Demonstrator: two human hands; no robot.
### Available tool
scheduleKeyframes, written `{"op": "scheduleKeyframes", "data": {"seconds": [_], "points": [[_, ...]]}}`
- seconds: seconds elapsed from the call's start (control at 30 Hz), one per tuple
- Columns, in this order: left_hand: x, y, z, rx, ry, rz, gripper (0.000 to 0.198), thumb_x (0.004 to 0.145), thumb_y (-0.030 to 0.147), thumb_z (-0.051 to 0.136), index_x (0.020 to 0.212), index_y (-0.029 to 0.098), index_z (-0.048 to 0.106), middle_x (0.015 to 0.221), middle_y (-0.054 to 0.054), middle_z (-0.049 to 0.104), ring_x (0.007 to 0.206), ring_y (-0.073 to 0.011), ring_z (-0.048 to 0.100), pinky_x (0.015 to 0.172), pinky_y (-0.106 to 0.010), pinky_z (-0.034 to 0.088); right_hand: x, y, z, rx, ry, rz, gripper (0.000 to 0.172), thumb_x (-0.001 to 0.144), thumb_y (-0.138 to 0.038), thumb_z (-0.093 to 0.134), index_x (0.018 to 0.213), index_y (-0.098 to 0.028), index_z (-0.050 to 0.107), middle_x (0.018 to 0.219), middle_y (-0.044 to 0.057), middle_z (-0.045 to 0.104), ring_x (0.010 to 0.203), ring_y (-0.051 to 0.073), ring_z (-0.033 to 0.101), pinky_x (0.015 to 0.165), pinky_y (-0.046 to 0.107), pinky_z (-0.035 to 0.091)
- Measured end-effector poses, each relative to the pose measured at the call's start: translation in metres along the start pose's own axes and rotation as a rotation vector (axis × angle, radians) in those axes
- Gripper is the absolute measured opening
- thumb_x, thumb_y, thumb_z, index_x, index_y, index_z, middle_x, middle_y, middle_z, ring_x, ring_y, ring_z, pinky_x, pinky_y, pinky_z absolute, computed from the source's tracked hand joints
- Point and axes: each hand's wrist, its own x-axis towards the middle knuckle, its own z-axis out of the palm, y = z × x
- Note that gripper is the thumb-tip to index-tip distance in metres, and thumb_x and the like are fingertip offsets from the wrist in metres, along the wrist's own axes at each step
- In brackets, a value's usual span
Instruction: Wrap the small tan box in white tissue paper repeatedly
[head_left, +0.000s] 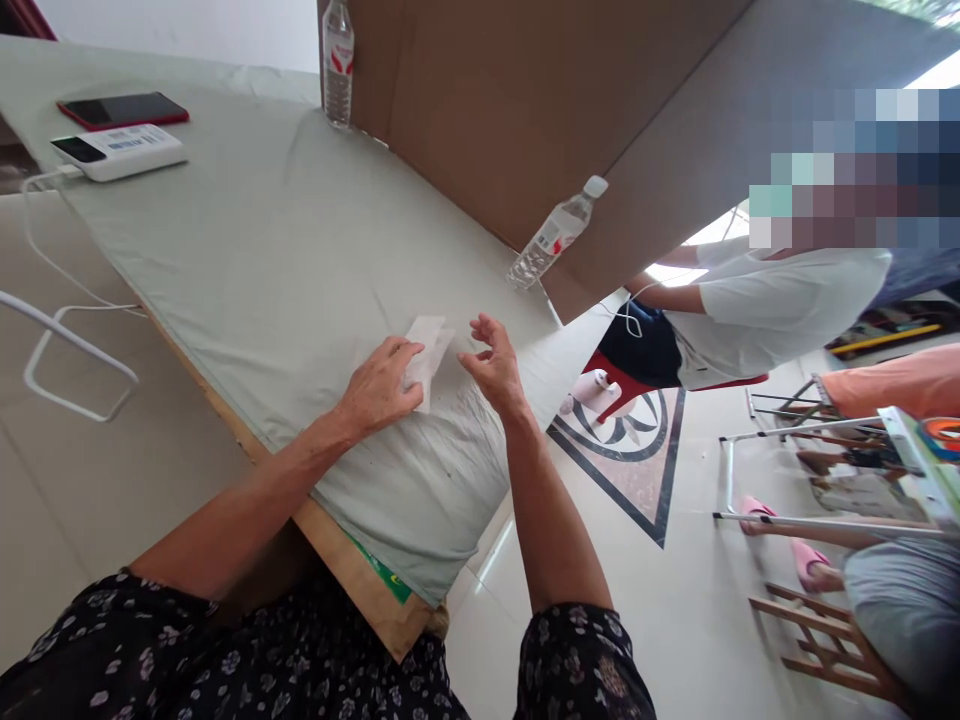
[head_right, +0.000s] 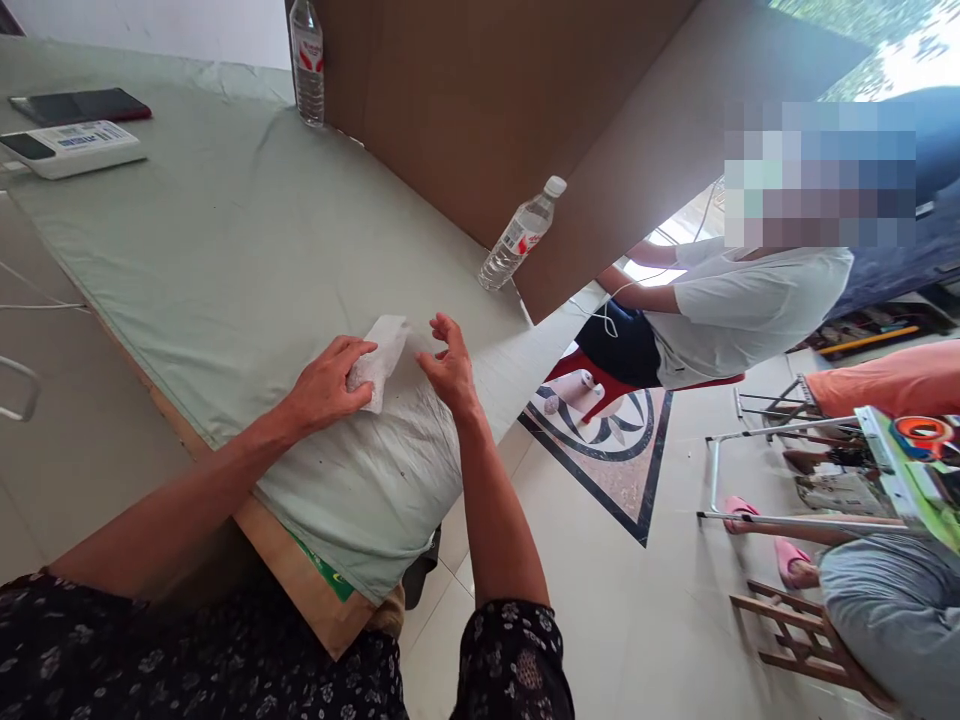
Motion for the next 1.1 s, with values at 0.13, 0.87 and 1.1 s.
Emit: {"op": "scheduleKeyframes", "data": {"seconds": [0.13, 0.87, 1.1], "points": [[0.0, -0.002, 0.0, 0.006, -0.028, 0.03, 0.059, 0.084, 0.022, 0.056, 0.142, 0.016, 0.058, 0.137, -0.013, 0.066, 0.128, -0.0301, 0.061, 0.108, -0.046, 0.053, 0.03, 0.004, 0.006, 0.132, -0.163, -0.032, 0.034, 0.078, -0.047, 0.076, 0.1, -0.022, 0.073, 0.145, 0.013, 0.064, 0.136, 0.029, 0.057, 0.104, 0.042, 0.05], [-0.005, 0.0, 0.002, -0.047, -0.022, 0.023, 0.061, 0.083, 0.022, 0.057, 0.144, 0.018, 0.056, 0.136, -0.013, 0.064, 0.114, -0.0264, 0.065, 0.101, -0.042, 0.056, 0.066, -0.011, -0.019, 0.184, -0.342, 0.383, 0.045, 0.076, -0.04, 0.086, 0.109, -0.019, 0.065, 0.082, 0.003, 0.073, 0.063, 0.015, 0.068, 0.045, 0.021, 0.044], [-0.004, -0.003, 0.003, -0.113, -0.009, 0.051, 0.061, 0.083, 0.021, 0.058, 0.143, 0.018, 0.055, 0.129, -0.012, 0.063, 0.103, -0.0228, 0.065, 0.093, -0.038, 0.058, 0.046, -0.007, 0.008, 0.29, -0.229, 0.429, 0.07, 0.064, -0.042, 0.094, 0.121, -0.016, 0.063, 0.077, 0.001, 0.07, 0.058, 0.015, 0.06, 0.045, 0.026, 0.047]]}}
